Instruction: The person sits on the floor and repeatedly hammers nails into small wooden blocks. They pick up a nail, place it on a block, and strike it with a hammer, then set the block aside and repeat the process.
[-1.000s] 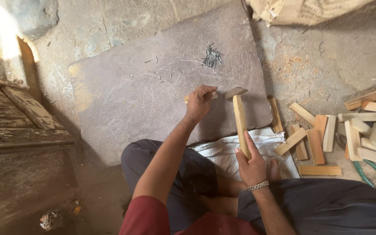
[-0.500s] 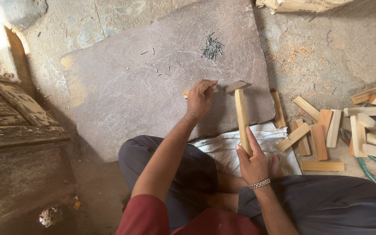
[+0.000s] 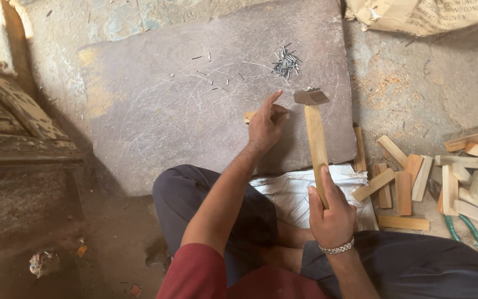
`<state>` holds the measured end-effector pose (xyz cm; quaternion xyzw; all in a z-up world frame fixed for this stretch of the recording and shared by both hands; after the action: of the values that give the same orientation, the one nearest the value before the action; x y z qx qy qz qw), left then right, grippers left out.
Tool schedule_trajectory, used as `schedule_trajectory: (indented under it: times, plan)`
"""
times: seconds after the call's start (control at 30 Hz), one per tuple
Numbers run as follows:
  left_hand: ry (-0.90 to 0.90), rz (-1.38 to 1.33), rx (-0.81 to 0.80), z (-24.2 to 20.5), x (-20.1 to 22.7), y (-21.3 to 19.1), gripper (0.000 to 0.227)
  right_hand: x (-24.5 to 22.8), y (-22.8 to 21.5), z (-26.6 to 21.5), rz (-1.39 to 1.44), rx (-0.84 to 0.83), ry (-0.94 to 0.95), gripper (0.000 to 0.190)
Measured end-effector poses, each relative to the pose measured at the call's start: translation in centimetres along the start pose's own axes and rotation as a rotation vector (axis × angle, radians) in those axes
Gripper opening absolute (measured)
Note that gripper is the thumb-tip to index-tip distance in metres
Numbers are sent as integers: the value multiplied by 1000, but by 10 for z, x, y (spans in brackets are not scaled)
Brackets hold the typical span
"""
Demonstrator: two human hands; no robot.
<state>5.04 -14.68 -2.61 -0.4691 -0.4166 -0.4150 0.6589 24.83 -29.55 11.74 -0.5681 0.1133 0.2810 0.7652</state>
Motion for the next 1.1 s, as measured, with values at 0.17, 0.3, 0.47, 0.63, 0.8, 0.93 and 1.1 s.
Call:
schedule_trajectory:
  times: [0.17, 0.3, 0.47, 0.63, 0.8, 0.93, 1.1]
  plan:
    - [42, 59, -15, 5, 1, 1, 75, -11, 13, 19, -100, -272, 193, 59]
    - [31, 8, -37, 2, 5, -6, 79, -12, -4, 24, -115, -344, 303, 53]
    - [-91, -65, -66, 2, 9, -11, 72, -14, -15, 12, -7, 197, -195, 46]
    - [-100, 3, -93, 8, 2, -10, 74, -6, 22, 13, -284, -361, 224, 55]
    - [-30, -70, -40, -1, -4, -4, 69, 1, 11, -5, -221, -306, 248, 59]
    - [29, -207, -96, 11, 5, -15, 56, 13, 16, -27, 279, -193, 464, 64]
    - [99, 659, -353, 11, 6, -45, 26, 39, 29, -60, 942, -330, 1114, 69]
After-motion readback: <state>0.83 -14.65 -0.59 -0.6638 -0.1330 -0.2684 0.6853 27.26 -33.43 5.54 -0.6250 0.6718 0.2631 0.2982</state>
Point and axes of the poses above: each hand's wrist, its own z-axis towards the middle knuckle, its own y-axis out of the palm, x = y × z, the point moved 1 cm from there along z, towards the middle knuckle, and after that the axes turned 11 degrees about -z, right-handed, at the moved point
